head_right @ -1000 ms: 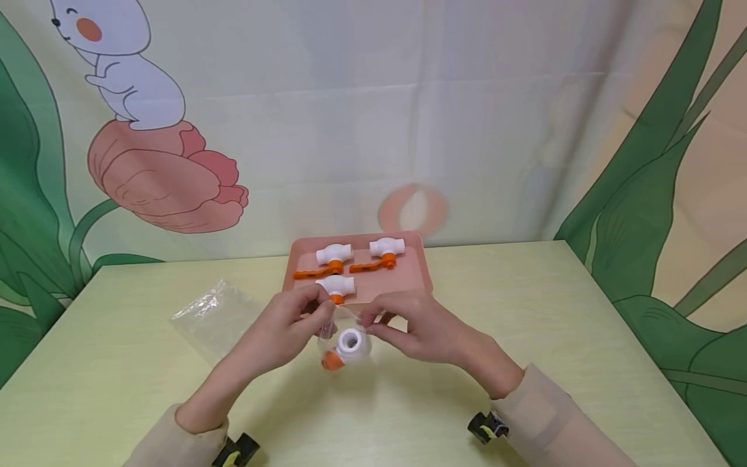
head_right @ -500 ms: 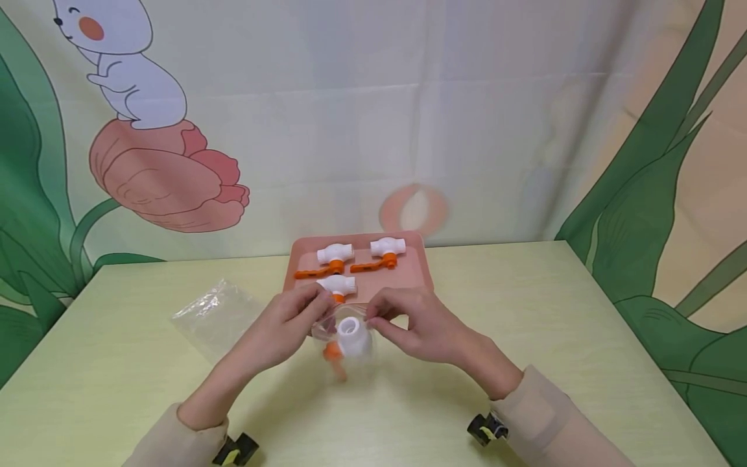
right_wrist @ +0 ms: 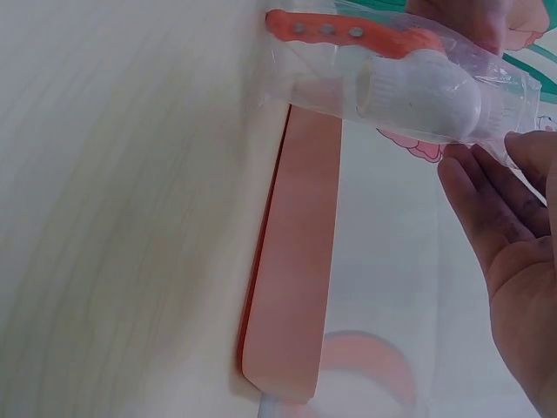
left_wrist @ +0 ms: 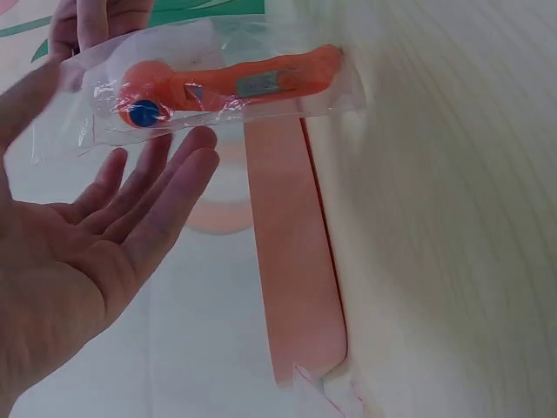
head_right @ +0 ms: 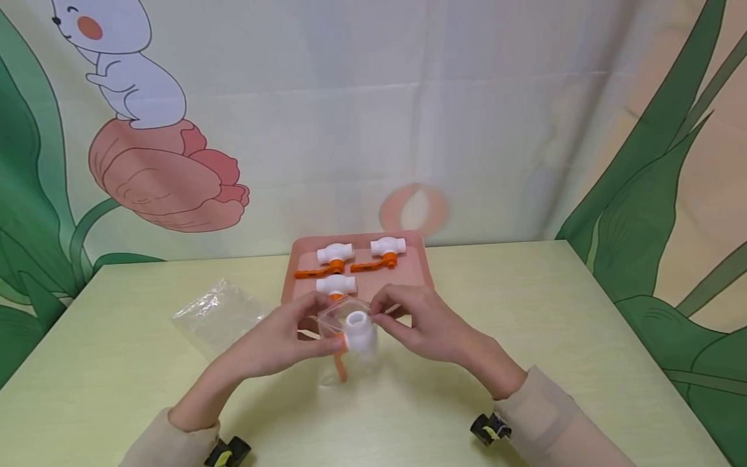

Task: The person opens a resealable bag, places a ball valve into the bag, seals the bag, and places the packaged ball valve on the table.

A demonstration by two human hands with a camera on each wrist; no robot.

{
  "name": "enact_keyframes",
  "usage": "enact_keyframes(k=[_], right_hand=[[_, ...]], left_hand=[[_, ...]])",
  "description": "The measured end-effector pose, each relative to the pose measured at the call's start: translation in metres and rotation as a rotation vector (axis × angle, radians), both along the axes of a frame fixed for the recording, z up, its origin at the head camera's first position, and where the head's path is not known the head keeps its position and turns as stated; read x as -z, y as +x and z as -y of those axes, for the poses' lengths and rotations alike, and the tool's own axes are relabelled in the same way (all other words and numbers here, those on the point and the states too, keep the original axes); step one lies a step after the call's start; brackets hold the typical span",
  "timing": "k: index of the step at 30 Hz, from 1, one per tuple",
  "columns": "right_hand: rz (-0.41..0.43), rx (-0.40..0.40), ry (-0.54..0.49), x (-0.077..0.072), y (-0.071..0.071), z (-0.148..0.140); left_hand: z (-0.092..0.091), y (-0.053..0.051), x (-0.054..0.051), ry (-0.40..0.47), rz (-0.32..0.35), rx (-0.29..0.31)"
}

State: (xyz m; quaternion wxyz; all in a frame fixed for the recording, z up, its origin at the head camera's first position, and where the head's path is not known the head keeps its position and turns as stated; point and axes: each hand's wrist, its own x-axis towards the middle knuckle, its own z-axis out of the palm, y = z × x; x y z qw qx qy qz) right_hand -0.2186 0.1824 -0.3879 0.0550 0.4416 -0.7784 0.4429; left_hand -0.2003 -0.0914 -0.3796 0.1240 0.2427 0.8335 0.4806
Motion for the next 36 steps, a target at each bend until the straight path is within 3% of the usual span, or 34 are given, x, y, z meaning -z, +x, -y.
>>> enact_keyframes(k=[4,10,21,26,32,36], right_hand=[[0.005,0.005,0.005,0.0,0.0,-0.001],[0.023,0.011,0.011,-0.001,0.0,0.0],[0.092,0.015,0.017,0.001,0.001,0.003],[0.189,0.014,-0.005,0.003,0.0,0.006],[0.316,0.078,0.008,0.004,0.001,0.013],[0.347,0.124,0.033,0.004,0.003,0.016]], left_hand=[[0.001,-0.003,0.006,0.0,0.025,0.057],[-0.002,-0.004,0.013,-0.011,-0.01,0.106],[-0.009,-0.001,0.017,-0.069,-0.073,0.046],[-0.01,0.001,0.018,-0.064,-0.071,0.032],[-0.011,0.0,0.018,-0.071,-0.077,0.019],[-0.013,0.001,0.018,-0.076,-0.072,0.0]])
